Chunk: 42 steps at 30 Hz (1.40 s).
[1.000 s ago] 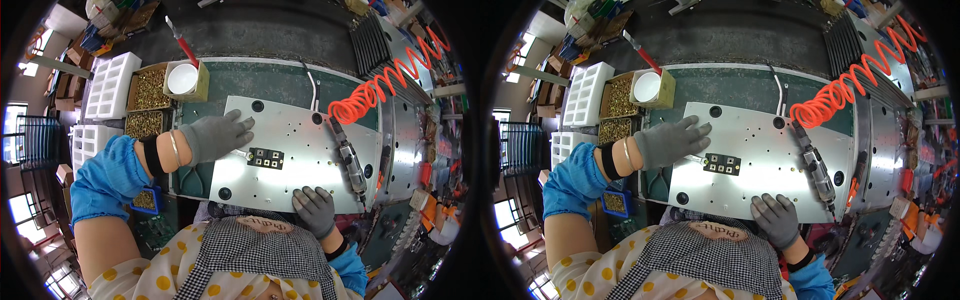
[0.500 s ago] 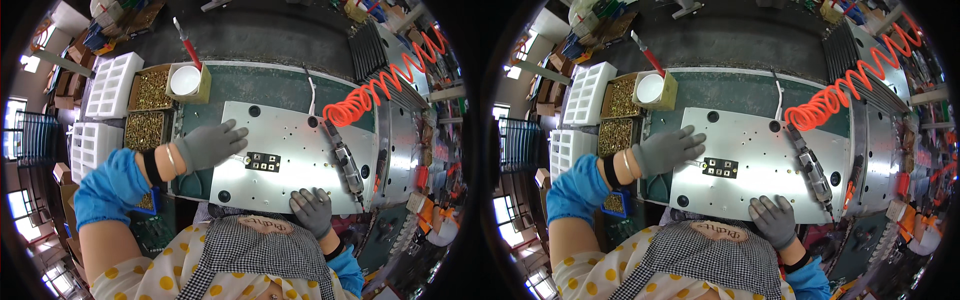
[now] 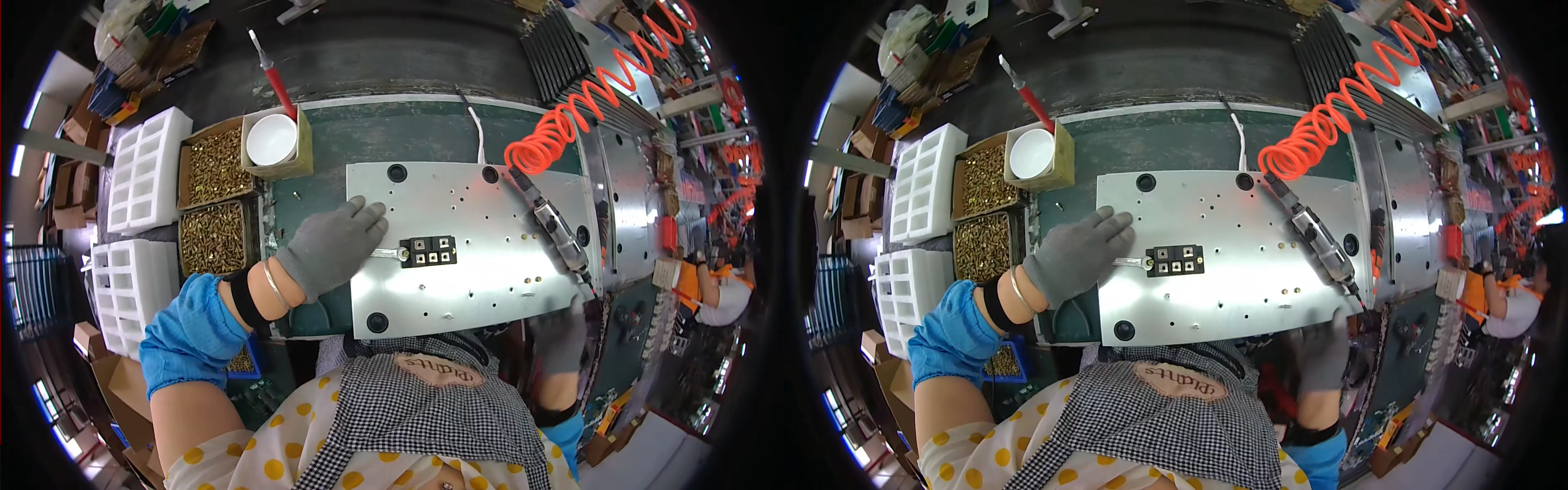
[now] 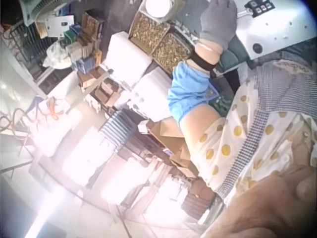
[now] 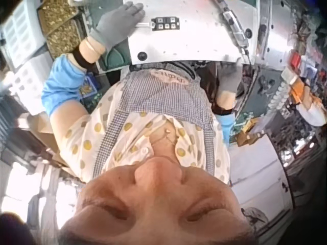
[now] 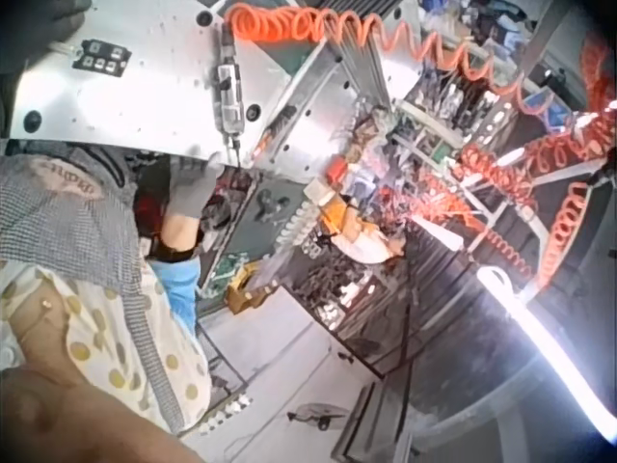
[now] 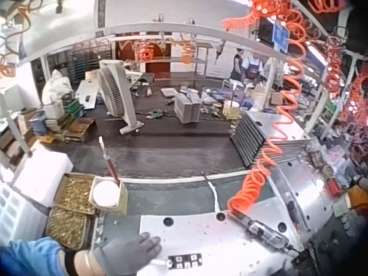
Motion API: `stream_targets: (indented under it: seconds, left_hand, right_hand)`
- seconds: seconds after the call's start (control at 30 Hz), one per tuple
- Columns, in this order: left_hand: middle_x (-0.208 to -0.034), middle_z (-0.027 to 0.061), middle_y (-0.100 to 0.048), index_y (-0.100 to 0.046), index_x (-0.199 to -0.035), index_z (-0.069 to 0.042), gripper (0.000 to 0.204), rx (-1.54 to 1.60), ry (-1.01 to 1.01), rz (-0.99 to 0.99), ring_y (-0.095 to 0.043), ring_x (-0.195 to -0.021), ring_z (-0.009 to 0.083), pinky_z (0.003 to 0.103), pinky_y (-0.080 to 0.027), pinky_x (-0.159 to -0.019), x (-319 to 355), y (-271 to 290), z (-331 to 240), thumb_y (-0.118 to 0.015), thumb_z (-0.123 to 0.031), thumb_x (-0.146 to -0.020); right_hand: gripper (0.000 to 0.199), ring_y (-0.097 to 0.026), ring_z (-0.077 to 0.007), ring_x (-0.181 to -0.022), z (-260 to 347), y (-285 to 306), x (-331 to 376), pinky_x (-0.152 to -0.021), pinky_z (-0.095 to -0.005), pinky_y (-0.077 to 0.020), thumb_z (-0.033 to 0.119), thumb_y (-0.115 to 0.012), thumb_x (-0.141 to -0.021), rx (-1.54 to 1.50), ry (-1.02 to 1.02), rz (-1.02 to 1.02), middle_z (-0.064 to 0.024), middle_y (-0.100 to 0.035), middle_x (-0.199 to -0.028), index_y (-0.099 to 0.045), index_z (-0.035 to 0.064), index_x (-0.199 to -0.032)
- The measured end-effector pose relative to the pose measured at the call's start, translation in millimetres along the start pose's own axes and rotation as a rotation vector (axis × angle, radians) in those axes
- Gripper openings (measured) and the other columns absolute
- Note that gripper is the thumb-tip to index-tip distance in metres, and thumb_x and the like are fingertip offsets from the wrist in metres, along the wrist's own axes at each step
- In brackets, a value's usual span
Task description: Assembling electrical components onto a metal base plate using an air screwdriver and hand tools.
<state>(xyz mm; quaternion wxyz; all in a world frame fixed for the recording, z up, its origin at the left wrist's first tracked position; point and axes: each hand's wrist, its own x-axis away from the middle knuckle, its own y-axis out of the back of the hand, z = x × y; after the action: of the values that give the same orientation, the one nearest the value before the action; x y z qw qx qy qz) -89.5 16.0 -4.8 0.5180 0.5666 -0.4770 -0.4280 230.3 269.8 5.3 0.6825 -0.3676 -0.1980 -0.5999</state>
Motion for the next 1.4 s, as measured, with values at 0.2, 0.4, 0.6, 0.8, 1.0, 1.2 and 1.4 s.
stream_targets:
  seconds: [0.2,0.4,0.6,0.8,1.0,1.2,1.4]
  left_hand:
    - [-0.116,0.0102,-0.054,-0.054,-0.118,-0.004,0.041,0.004,0.340,0.160,-0.068,-0.085,0.0244,0.034,-0.058,-0.059,-8.6,14.5,-14.3,-0.062,-0.015,-0.079]
    - [-0.086,0.0155,-0.068,-0.047,-0.116,0.003,0.034,0.238,0.474,0.384,-0.070,-0.069,0.0315,0.040,-0.056,-0.057,-26.5,20.9,-6.7,-0.054,-0.012,-0.087]
    - [-0.073,0.0145,-0.068,-0.048,-0.108,0.002,0.026,0.123,0.370,0.383,-0.070,-0.069,0.0335,0.042,-0.055,-0.059,-36.0,18.5,1.6,-0.053,-0.015,-0.090]
    - [-0.076,0.0153,-0.067,-0.053,-0.104,0.000,0.027,0.214,0.244,0.556,-0.069,-0.074,0.0338,0.041,-0.055,-0.066,-57.6,45.5,18.5,-0.061,-0.019,-0.086]
    - [-0.081,0.0157,-0.068,-0.055,-0.101,-0.001,0.023,0.119,0.159,0.559,-0.069,-0.080,0.0344,0.043,-0.054,-0.073,-65.5,36.2,28.6,-0.059,-0.020,-0.088]
    - [-0.090,0.0155,-0.068,-0.062,-0.098,-0.001,0.020,-0.056,-0.087,0.623,-0.068,-0.084,0.0336,0.044,-0.055,-0.076,-80.4,43.4,36.4,-0.057,-0.018,-0.088]
    - [-0.097,0.0121,-0.065,-0.067,-0.092,-0.007,0.017,-0.153,-0.391,0.573,-0.067,-0.091,0.0326,0.043,-0.055,-0.079,-90.2,52.1,44.7,-0.056,-0.019,-0.088]
  right_hand:
    - [0.047,-0.055,-0.0265,-0.115,-8.8,16.0,-68.6,-0.098,-0.0446,-0.0449,0.040,-0.059,-0.093,0.031,0.220,-0.010,-0.0103,-0.056,-0.128,-0.053,0.0066,-0.127]
    - [0.046,-0.063,-0.0245,-0.102,-12.6,14.3,-60.8,-0.086,-0.0409,-0.0523,0.040,-0.059,-0.095,0.258,0.322,-0.030,-0.0089,-0.062,-0.115,-0.055,0.0031,-0.122]
    - [0.041,-0.064,-0.0223,-0.100,-16.2,19.1,-62.6,-0.085,-0.0395,-0.0530,0.038,-0.057,-0.096,0.250,0.345,0.083,-0.0084,-0.063,-0.112,-0.057,0.0033,-0.119]
    - [0.039,-0.064,-0.0209,-0.100,-20.7,31.1,-72.2,-0.085,-0.0375,-0.0534,0.037,-0.059,-0.096,0.253,0.413,0.069,-0.0068,-0.063,-0.113,-0.057,0.0056,-0.119]
    - [0.035,-0.064,-0.0205,-0.100,-23.5,45.8,-84.2,-0.084,-0.0376,-0.0545,0.029,-0.058,-0.097,0.421,0.533,0.086,-0.0076,-0.063,-0.112,-0.054,0.0049,-0.123]
    - [0.039,-0.063,-0.0202,-0.100,-25.4,42.7,-84.7,-0.084,-0.0367,-0.0547,0.028,-0.058,-0.097,0.257,0.508,0.150,-0.0078,-0.062,-0.113,-0.051,0.0052,-0.127]
    - [0.041,-0.062,-0.0184,-0.102,-26.2,38.6,-77.5,-0.086,-0.0356,-0.0535,0.030,-0.060,-0.096,0.254,0.465,0.100,-0.0071,-0.060,-0.116,-0.050,0.0057,-0.128]
